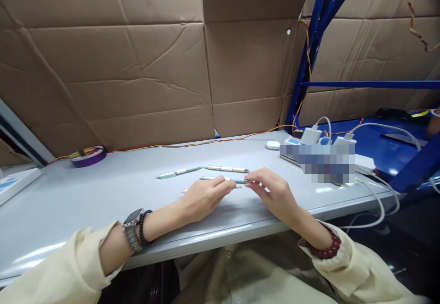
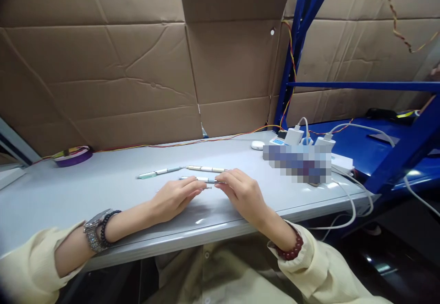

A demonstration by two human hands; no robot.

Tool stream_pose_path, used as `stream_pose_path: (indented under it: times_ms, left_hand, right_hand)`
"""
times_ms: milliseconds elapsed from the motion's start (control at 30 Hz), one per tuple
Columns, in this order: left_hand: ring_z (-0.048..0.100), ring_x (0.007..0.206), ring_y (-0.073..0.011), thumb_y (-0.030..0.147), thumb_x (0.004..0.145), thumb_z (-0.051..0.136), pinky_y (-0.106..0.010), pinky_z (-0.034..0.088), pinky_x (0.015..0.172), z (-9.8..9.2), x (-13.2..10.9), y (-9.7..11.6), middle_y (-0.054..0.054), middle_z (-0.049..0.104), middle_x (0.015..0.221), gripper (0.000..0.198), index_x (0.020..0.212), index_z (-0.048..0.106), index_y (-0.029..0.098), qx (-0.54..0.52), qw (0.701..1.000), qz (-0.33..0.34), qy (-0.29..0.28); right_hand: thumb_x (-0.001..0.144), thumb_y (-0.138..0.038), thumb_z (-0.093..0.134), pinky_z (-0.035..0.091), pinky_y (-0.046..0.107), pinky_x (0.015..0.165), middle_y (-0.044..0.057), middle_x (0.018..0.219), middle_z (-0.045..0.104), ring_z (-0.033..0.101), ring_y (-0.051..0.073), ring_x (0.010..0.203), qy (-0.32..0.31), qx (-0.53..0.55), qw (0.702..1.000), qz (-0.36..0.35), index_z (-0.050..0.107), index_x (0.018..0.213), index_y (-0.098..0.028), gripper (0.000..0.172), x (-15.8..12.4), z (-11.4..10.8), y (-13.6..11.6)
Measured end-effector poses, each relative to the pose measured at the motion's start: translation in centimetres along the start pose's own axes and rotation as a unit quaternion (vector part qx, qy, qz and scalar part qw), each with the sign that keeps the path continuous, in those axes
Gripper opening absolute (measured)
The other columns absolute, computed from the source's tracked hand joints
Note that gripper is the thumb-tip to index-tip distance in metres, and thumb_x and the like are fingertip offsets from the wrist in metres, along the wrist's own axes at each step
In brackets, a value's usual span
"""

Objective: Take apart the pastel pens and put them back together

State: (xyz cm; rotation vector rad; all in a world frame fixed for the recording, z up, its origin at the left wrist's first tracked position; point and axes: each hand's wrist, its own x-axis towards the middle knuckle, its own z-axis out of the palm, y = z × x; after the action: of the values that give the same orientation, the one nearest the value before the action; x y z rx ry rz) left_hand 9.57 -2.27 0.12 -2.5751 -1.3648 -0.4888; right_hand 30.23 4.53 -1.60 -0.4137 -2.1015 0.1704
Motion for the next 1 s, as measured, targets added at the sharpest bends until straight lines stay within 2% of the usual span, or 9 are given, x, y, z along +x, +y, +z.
stream_pose_path:
  times_ms: [100, 233, 300, 400, 467, 533, 733, 833, 1000]
  left_hand:
    - [0.055, 0.062, -0.0128, 0.026, 0.098, 0.019, -0.021, 0.037, 0.051, -0.1, 0.0, -0.3, -0.004, 0.060, 0.086, 0.034, 0.105, 0.051, 0.019, 0.021, 1.000, 0.004, 0.004]
    - [0.057, 0.066, -0.0138, 0.030, 0.098, 0.021, -0.021, 0.039, 0.056, -0.5, 0.1, -1.3, -0.004, 0.061, 0.084, 0.034, 0.104, 0.053, 0.019, 0.029, 0.999, -0.009, 0.014]
    - [0.059, 0.073, -0.0155, 0.032, 0.097, 0.022, -0.023, 0.041, 0.060, -0.8, 0.1, -2.2, -0.005, 0.063, 0.091, 0.034, 0.105, 0.052, 0.019, 0.027, 0.998, -0.043, 0.020]
    - [0.060, 0.078, -0.0181, 0.034, 0.097, 0.023, -0.025, 0.043, 0.065, -1.6, 0.0, -4.0, -0.006, 0.064, 0.096, 0.033, 0.108, 0.050, 0.019, 0.022, 0.992, -0.124, 0.023]
    - [0.060, 0.075, -0.0196, 0.037, 0.096, 0.024, -0.027, 0.043, 0.063, -2.2, -0.2, -5.2, -0.006, 0.065, 0.091, 0.031, 0.108, 0.047, 0.019, 0.016, 0.982, -0.189, 0.017]
    - [0.059, 0.072, -0.0196, 0.038, 0.095, 0.025, -0.027, 0.042, 0.062, -2.7, -0.7, -6.3, -0.004, 0.064, 0.085, 0.030, 0.105, 0.046, 0.020, 0.009, 0.975, -0.221, 0.012]
    - [0.057, 0.068, -0.0179, 0.040, 0.093, 0.030, -0.025, 0.040, 0.060, -3.2, -2.1, -8.6, -0.002, 0.063, 0.082, 0.027, 0.092, 0.050, 0.021, -0.005, 0.973, -0.227, -0.030]
    - [0.056, 0.073, -0.0184, 0.040, 0.091, 0.035, -0.025, 0.040, 0.063, -3.1, -2.3, -8.9, -0.002, 0.063, 0.087, 0.025, 0.089, 0.052, 0.022, -0.006, 0.976, -0.213, -0.054]
    - [0.055, 0.070, -0.0188, 0.039, 0.089, 0.038, -0.025, 0.038, 0.061, -2.8, -2.3, -8.7, -0.002, 0.063, 0.082, 0.024, 0.090, 0.055, 0.022, 0.008, 0.976, -0.201, -0.083]
  right_hand:
    - [0.090, -0.029, 0.047, 0.043, 0.027, 0.060, 0.004, 0.076, 0.062, 0.055, 0.016, 0.067, 0.025, -0.004, 0.998, 0.050, 0.058, 0.088, -0.020, 0.014, 0.0, -0.2, 0.1]
    - [0.093, -0.031, 0.038, 0.031, 0.025, 0.051, -0.001, 0.051, 0.043, 0.042, 0.013, 0.052, -0.013, -0.093, 0.991, 0.100, 0.046, 0.056, -0.020, 0.039, 0.1, -0.6, 0.2]
    - [0.092, -0.033, 0.036, 0.026, 0.025, 0.049, -0.002, 0.047, 0.036, 0.037, 0.013, 0.048, -0.021, -0.139, 0.983, 0.120, 0.040, 0.050, -0.020, 0.045, 0.2, -0.9, 0.5]
    - [0.092, -0.035, 0.037, 0.024, 0.026, 0.049, -0.001, 0.048, 0.042, 0.040, 0.012, 0.048, -0.050, -0.192, 0.967, 0.162, 0.043, 0.050, -0.019, 0.045, 0.3, -1.5, 1.2]
    - [0.092, -0.036, 0.036, 0.023, 0.026, 0.049, 0.000, 0.050, 0.050, 0.044, 0.013, 0.049, -0.086, -0.224, 0.952, 0.190, 0.048, 0.053, -0.019, 0.045, 0.3, -1.8, 1.7]
    - [0.093, -0.036, 0.034, 0.022, 0.026, 0.048, 0.001, 0.054, 0.057, 0.048, 0.014, 0.050, -0.128, -0.254, 0.935, 0.214, 0.052, 0.054, -0.019, 0.046, 0.3, -1.9, 1.9]
    - [0.089, -0.032, 0.039, 0.020, 0.026, 0.046, 0.006, 0.056, 0.064, 0.055, 0.017, 0.050, -0.200, -0.289, 0.907, 0.230, 0.058, 0.052, -0.019, 0.043, 0.1, -1.5, 2.0]
    - [0.088, -0.034, 0.040, 0.019, 0.026, 0.045, 0.007, 0.056, 0.064, 0.056, 0.018, 0.050, -0.224, -0.298, 0.899, 0.230, 0.059, 0.052, -0.019, 0.044, 0.0, -1.3, 2.1]
    - [0.089, -0.046, 0.038, 0.022, 0.026, 0.044, 0.008, 0.059, 0.066, 0.060, 0.019, 0.054, -0.240, -0.303, 0.893, 0.231, 0.064, 0.058, -0.020, 0.048, 0.1, -1.4, 2.0]
